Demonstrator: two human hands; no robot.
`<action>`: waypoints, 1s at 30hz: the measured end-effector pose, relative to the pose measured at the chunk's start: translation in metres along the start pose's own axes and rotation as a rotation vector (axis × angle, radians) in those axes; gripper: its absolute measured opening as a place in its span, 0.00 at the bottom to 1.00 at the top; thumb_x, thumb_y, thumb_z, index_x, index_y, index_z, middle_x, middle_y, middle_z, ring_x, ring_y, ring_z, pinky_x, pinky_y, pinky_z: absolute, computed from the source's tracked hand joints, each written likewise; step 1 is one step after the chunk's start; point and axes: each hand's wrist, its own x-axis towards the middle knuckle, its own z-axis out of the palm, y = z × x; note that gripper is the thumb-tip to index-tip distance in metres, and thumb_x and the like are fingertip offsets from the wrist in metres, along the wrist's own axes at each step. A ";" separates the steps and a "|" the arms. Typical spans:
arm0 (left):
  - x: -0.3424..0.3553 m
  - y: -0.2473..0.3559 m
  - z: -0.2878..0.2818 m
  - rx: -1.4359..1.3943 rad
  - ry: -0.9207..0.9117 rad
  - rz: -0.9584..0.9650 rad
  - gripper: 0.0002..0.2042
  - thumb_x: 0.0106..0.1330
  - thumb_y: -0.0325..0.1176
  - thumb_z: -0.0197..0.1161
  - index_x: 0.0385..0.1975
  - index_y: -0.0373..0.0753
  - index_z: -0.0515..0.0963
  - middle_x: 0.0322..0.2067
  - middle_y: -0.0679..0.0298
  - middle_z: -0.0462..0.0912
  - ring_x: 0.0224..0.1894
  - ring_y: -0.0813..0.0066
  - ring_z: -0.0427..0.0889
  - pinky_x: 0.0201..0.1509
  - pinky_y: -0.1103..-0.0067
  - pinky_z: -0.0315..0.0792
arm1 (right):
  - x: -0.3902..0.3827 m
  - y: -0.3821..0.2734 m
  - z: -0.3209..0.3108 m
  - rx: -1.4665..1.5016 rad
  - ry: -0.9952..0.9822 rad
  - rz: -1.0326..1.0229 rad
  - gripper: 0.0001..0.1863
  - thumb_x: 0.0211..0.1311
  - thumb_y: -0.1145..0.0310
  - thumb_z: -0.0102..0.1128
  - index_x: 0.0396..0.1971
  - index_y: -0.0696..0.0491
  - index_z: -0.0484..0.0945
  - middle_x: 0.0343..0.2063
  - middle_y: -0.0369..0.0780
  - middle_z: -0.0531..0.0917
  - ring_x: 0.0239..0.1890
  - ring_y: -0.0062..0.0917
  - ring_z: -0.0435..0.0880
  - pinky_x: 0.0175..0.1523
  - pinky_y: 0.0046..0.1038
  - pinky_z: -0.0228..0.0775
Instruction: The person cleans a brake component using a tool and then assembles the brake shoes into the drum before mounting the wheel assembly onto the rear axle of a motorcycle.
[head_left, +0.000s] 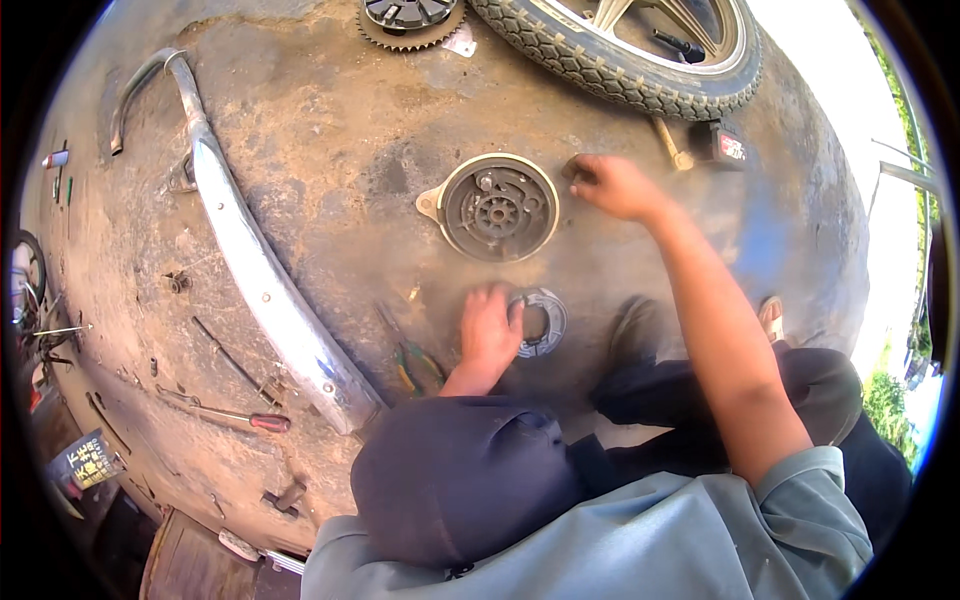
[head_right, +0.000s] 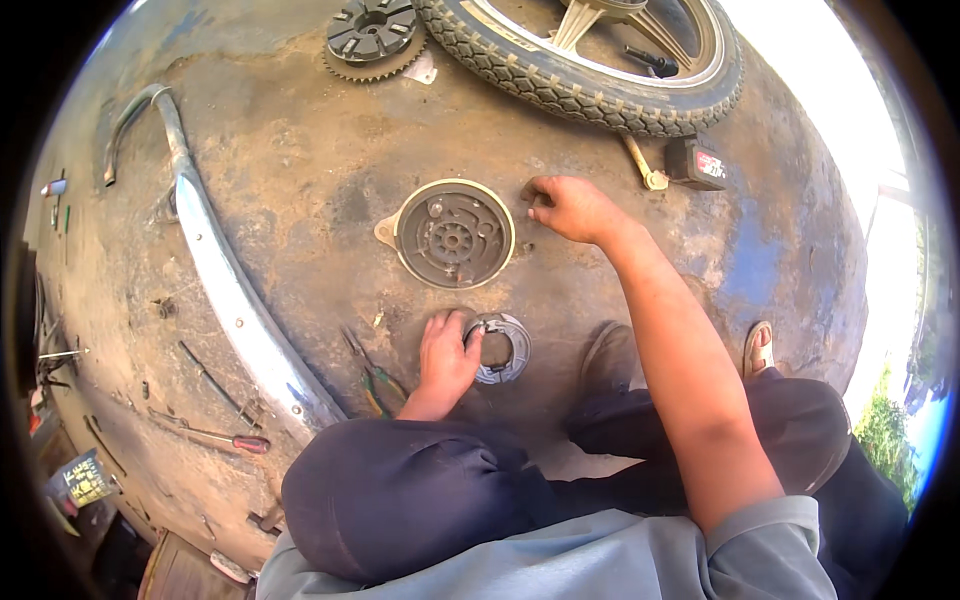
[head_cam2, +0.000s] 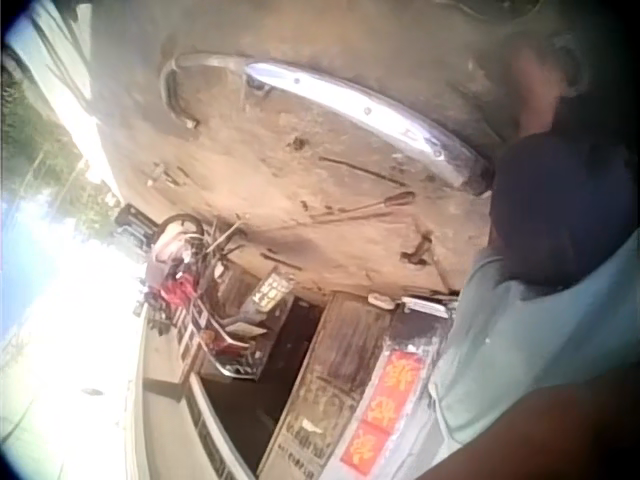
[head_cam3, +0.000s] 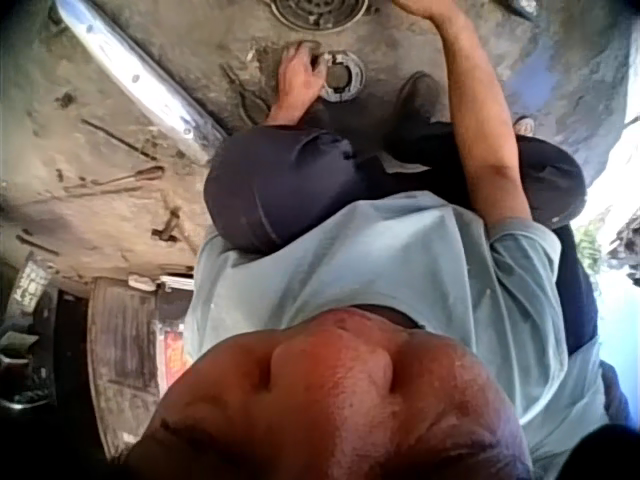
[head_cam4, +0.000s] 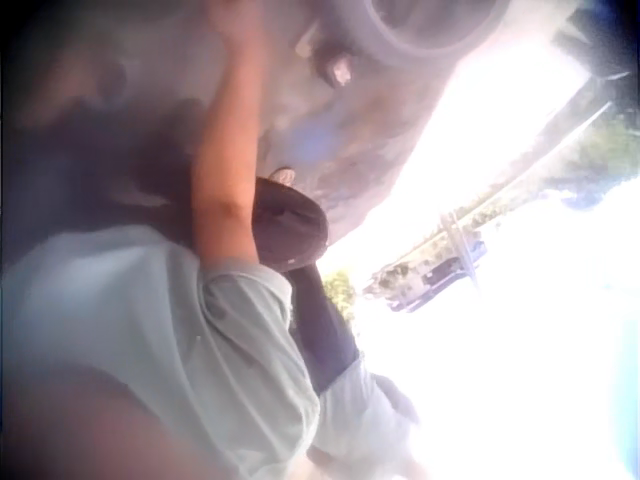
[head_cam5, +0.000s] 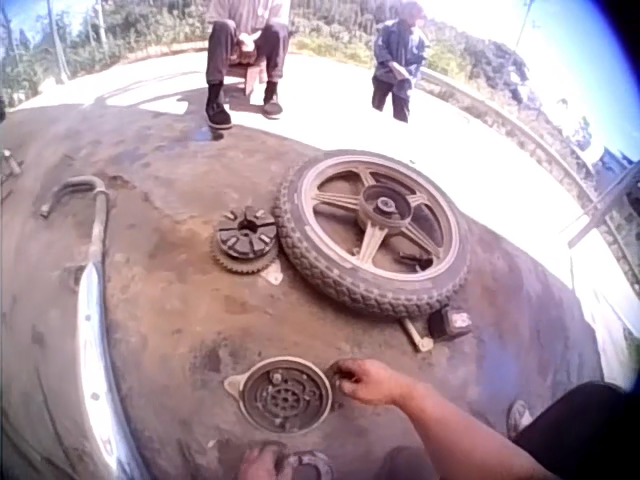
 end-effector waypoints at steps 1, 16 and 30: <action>0.003 0.003 0.000 0.014 -0.027 -0.019 0.15 0.64 0.34 0.68 0.47 0.35 0.79 0.43 0.45 0.80 0.49 0.41 0.77 0.54 0.56 0.72 | -0.001 -0.007 -0.007 -0.018 0.026 -0.008 0.19 0.61 0.65 0.65 0.51 0.53 0.83 0.41 0.48 0.87 0.47 0.43 0.86 0.54 0.41 0.78; 0.078 -0.041 -0.029 -0.969 0.228 -0.506 0.27 0.69 0.39 0.70 0.59 0.24 0.74 0.54 0.50 0.83 0.53 0.63 0.83 0.58 0.70 0.74 | -0.023 -0.021 0.039 -0.140 -0.032 -0.278 0.38 0.49 0.61 0.79 0.62 0.55 0.75 0.53 0.52 0.79 0.57 0.48 0.77 0.65 0.43 0.70; 0.106 -0.012 -0.089 -1.394 0.057 -0.306 0.16 0.73 0.29 0.61 0.57 0.30 0.74 0.46 0.53 0.86 0.46 0.59 0.87 0.46 0.68 0.81 | -0.048 -0.063 0.041 -0.069 0.178 -0.118 0.21 0.74 0.54 0.58 0.33 0.59 0.71 0.28 0.55 0.81 0.38 0.57 0.80 0.45 0.51 0.71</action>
